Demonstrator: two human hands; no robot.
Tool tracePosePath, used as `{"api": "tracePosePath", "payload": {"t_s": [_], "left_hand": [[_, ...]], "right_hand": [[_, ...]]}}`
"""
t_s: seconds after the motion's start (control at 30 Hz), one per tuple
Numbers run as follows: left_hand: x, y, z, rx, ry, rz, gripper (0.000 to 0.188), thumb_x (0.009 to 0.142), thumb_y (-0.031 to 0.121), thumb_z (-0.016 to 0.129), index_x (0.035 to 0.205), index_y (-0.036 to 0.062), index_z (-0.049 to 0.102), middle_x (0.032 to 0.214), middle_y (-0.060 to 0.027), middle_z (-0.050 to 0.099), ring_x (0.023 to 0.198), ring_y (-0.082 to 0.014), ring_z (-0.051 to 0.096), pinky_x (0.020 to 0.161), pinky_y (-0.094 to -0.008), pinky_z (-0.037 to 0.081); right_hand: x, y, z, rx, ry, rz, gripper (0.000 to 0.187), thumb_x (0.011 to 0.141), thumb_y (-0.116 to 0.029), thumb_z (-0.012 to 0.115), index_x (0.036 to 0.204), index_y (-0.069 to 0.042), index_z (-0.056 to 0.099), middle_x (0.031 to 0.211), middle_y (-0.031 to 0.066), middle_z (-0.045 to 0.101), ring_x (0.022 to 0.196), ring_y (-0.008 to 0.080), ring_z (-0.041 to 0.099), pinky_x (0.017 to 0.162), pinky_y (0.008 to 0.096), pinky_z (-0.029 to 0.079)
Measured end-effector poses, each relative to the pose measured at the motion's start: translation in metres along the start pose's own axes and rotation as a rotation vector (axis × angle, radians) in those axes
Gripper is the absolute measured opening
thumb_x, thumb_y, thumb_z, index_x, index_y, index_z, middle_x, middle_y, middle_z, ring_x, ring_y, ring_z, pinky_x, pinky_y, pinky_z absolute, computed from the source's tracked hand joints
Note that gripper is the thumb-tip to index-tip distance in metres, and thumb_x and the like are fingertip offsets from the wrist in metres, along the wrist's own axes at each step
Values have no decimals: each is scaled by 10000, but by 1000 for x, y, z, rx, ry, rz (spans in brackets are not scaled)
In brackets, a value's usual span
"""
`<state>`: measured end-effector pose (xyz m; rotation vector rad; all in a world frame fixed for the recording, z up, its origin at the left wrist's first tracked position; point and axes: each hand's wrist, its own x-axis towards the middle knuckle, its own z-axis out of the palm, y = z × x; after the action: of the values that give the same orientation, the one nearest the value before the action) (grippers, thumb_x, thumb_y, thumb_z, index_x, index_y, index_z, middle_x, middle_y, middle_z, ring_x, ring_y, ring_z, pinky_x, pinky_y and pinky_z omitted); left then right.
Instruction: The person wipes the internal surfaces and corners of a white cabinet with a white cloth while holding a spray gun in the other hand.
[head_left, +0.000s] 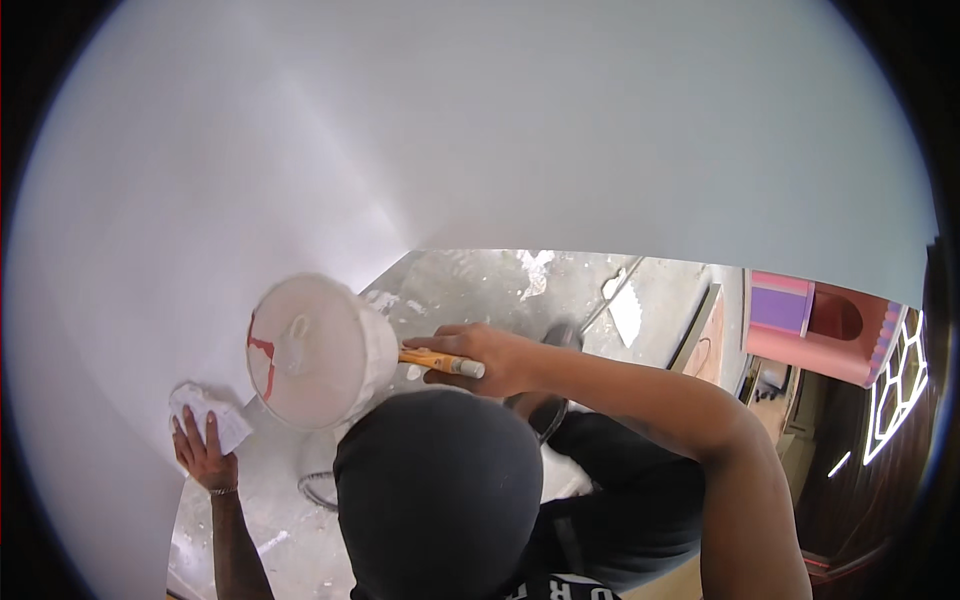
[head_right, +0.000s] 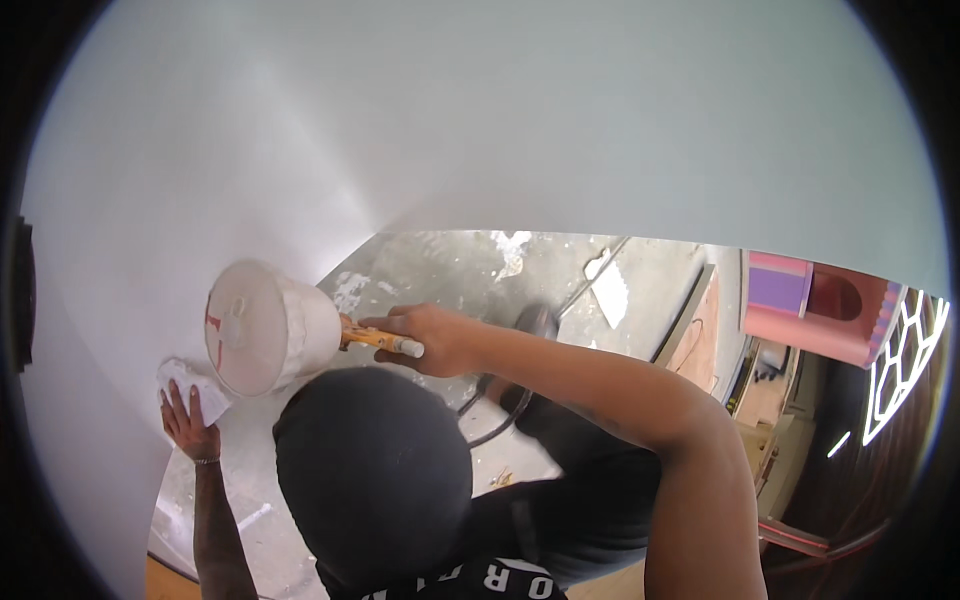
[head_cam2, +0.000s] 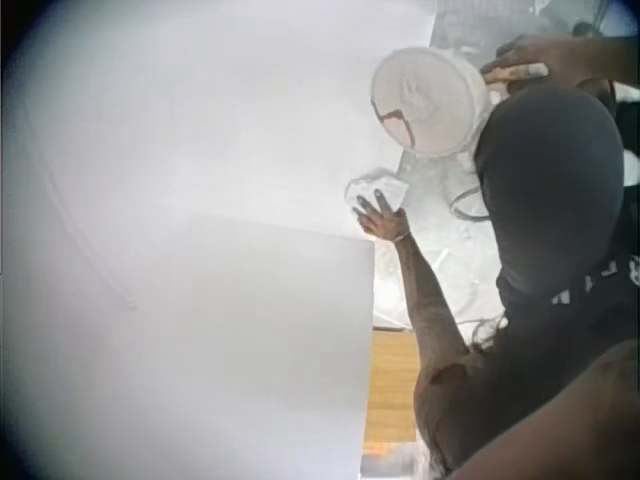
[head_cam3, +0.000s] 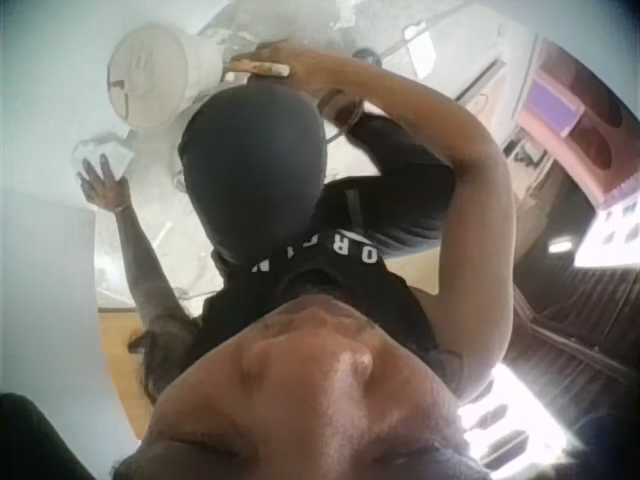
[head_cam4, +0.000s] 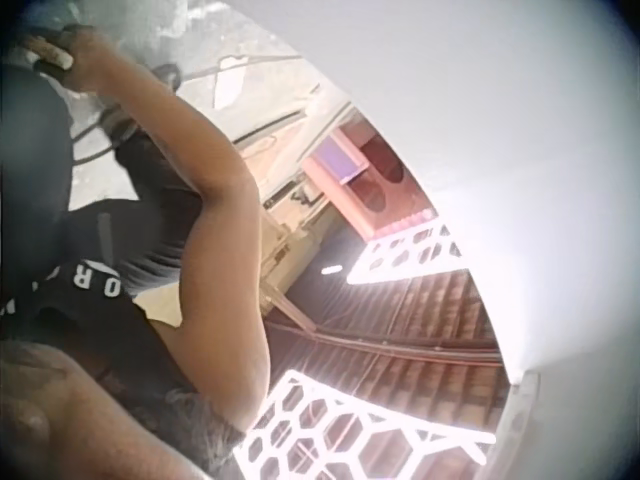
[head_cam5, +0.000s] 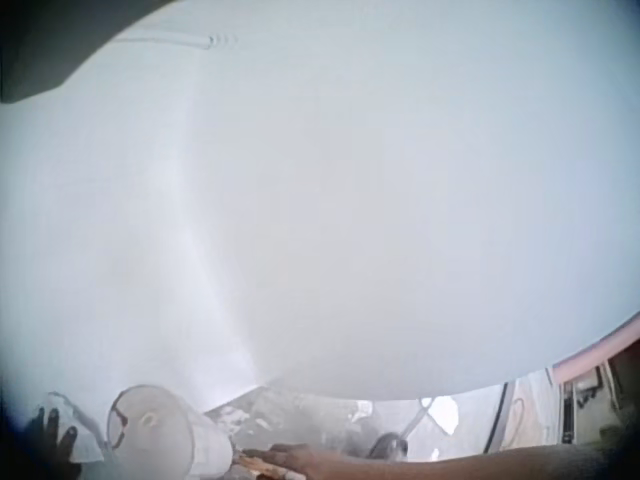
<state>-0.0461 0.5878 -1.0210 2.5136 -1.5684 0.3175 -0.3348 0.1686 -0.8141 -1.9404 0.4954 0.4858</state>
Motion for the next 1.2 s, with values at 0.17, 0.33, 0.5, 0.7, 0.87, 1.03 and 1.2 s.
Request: {"api": "tracePosePath", "payload": {"t_s": [0.17, 0.33, 0.5, 0.7, 0.87, 1.03, 1.2], "left_hand": [[-21, -8, 4, -7, 4, -26, 524, 903, 42, 599, 1406, 175, 530, 1539, -174, 462, 1402, -455, 426, 1104, -559, 365], [-22, -21, 18, 77, 39, 32, 494, 936, 101, 587, 1421, 161, 515, 1555, -183, 433, 1407, -475, 408, 1103, -581, 358], [-10, -7, -3, 74, -21, 27, 556, 926, 107, 559, 1474, 119, 463, 1574, -198, 401, 1433, -485, 361, 1115, -590, 334], [-10, 5, -6, 57, -75, -50, 686, 826, -28, 574, 1479, 144, 455, 1615, -166, 337, 1477, -441, 297, 1170, -548, 275], [-10, 7, -9, 47, -96, -72, 724, 797, -24, 606, 1479, 158, 443, 1622, -162, 323, 1482, -453, 277, 1165, -578, 273], [-11, 9, -9, 25, -40, -28, 758, 771, -84, 574, 1482, 140, 440, 1615, -160, 335, 1481, -445, 284, 1169, -560, 273], [-10, 8, -9, 32, -40, -21, 755, 769, -84, 574, 1477, 147, 451, 1607, -164, 351, 1472, -448, 302, 1155, -564, 290]], "right_hand": [[-20, 33, 16, -62, -120, 113, 493, 961, -259, 653, 1420, -111, 547, 1019, 223, 663, 984, 410, 639, 864, 486, 493], [-81, 114, 37, -73, -74, 17, 486, 965, -268, 656, 1410, -104, 545, 1026, 228, 666, 980, 410, 640, 881, 471, 500], [-124, 159, 38, -62, 230, 58, 371, 974, -273, 636, 1275, -56, 631, 999, 230, 665, 938, 434, 637, 828, 482, 509], [-135, 208, -1, -252, 800, 372, 343, 962, -273, 632, 1233, -63, 648, 932, 273, 660, 901, 468, 639, 793, 496, 507], [-131, 208, -39, -138, 1048, 559, 374, 949, -318, 649, 1196, -39, 680, 898, 280, 697, 902, 467, 674, 778, 507, 522], [-139, 227, -58, -198, 1149, 608, 404, 943, -360, 658, 1174, -31, 693, 919, 281, 705, 915, 462, 682, 790, 490, 530], [-158, 242, -87, -213, 1257, 646, 385, 940, -358, 660, 1131, -27, 704, 925, 287, 701, 928, 474, 675, 796, 493, 529]]}}
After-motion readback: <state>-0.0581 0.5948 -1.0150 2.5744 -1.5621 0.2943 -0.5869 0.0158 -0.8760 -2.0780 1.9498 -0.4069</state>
